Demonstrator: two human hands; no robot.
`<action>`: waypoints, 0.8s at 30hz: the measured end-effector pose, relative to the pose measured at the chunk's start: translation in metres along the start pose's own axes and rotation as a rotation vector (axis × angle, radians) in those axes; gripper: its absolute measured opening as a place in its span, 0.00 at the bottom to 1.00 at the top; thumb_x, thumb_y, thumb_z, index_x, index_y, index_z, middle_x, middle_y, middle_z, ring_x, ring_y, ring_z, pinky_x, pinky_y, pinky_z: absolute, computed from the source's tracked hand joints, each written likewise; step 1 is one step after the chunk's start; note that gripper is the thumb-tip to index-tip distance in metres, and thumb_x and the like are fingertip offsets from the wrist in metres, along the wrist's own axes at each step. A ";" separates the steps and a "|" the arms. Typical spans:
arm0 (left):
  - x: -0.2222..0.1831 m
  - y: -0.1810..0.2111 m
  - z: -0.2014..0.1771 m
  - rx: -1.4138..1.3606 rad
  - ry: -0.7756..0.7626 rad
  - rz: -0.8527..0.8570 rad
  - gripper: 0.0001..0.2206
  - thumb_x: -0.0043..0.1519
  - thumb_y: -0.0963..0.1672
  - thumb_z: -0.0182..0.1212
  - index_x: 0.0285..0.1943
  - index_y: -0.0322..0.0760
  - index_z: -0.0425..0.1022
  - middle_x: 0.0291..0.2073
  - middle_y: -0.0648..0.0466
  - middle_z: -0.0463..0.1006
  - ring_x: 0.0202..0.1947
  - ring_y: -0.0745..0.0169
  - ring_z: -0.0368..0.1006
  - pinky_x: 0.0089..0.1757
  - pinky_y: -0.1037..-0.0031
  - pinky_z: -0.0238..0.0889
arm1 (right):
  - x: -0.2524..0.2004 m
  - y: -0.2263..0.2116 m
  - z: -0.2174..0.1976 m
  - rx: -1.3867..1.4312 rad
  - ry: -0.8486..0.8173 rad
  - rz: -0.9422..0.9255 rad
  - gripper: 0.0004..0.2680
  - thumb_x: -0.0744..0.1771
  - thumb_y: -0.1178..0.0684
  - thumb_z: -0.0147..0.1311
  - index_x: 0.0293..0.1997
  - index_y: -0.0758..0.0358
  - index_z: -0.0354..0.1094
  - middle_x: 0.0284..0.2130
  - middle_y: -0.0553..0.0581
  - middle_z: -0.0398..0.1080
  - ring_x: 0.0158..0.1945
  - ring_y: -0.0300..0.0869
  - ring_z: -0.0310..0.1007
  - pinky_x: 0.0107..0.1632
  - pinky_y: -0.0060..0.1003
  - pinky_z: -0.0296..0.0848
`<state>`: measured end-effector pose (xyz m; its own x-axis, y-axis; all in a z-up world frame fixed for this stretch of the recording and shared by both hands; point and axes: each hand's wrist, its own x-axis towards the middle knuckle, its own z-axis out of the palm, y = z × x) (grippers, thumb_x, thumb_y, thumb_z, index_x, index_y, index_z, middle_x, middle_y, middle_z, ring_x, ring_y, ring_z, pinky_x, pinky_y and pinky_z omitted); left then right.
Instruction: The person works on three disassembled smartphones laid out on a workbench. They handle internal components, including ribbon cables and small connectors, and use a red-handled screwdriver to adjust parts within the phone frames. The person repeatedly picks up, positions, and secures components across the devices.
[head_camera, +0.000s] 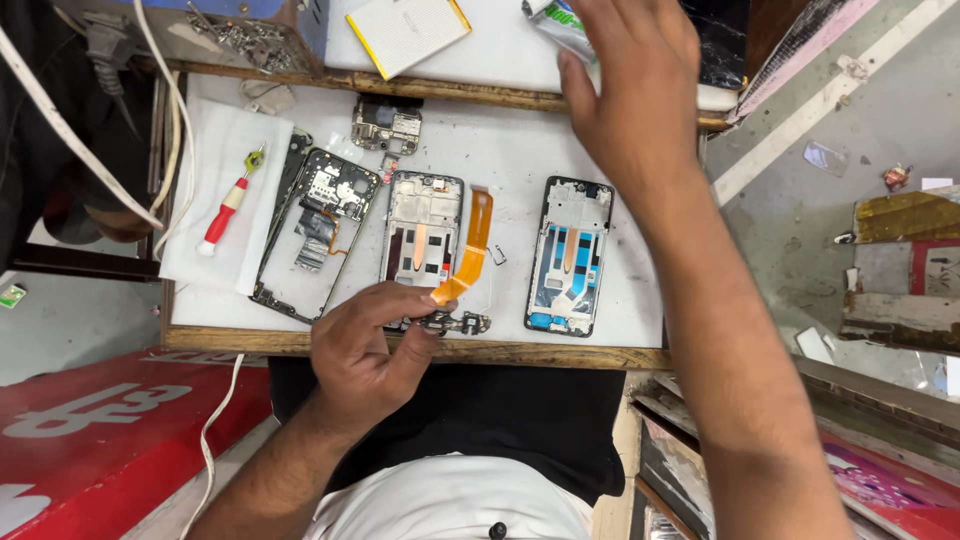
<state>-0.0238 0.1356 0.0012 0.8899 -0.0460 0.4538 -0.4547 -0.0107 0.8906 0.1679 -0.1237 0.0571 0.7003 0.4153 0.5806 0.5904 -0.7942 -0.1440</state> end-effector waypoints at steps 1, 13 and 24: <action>0.002 0.002 0.000 -0.053 0.010 -0.008 0.07 0.69 0.38 0.63 0.53 0.30 0.73 0.46 0.42 0.81 0.48 0.56 0.81 0.49 0.69 0.78 | -0.008 -0.009 -0.011 0.046 0.038 -0.005 0.13 0.68 0.64 0.61 0.60 0.63 0.68 0.57 0.63 0.73 0.64 0.59 0.66 0.66 0.52 0.63; 0.041 0.011 0.021 0.316 -0.235 0.298 0.15 0.56 0.35 0.69 0.50 0.35 0.73 0.43 0.50 0.80 0.40 0.56 0.81 0.40 0.67 0.76 | -0.144 -0.093 -0.051 1.484 -0.299 0.848 0.09 0.70 0.55 0.50 0.52 0.68 0.73 0.48 0.58 0.78 0.50 0.41 0.78 0.48 0.35 0.80; 0.026 0.004 0.045 0.489 -0.340 0.286 0.17 0.54 0.40 0.75 0.50 0.33 0.75 0.43 0.50 0.80 0.40 0.58 0.80 0.37 0.69 0.74 | -0.164 -0.099 -0.029 1.336 -0.318 1.090 0.03 0.69 0.61 0.58 0.44 0.69 0.72 0.31 0.54 0.75 0.29 0.33 0.72 0.31 0.26 0.73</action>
<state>-0.0040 0.0891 0.0148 0.7071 -0.4265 0.5640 -0.7067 -0.3998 0.5837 -0.0175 -0.1261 -0.0009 0.9141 0.1809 -0.3629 -0.3792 0.0644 -0.9231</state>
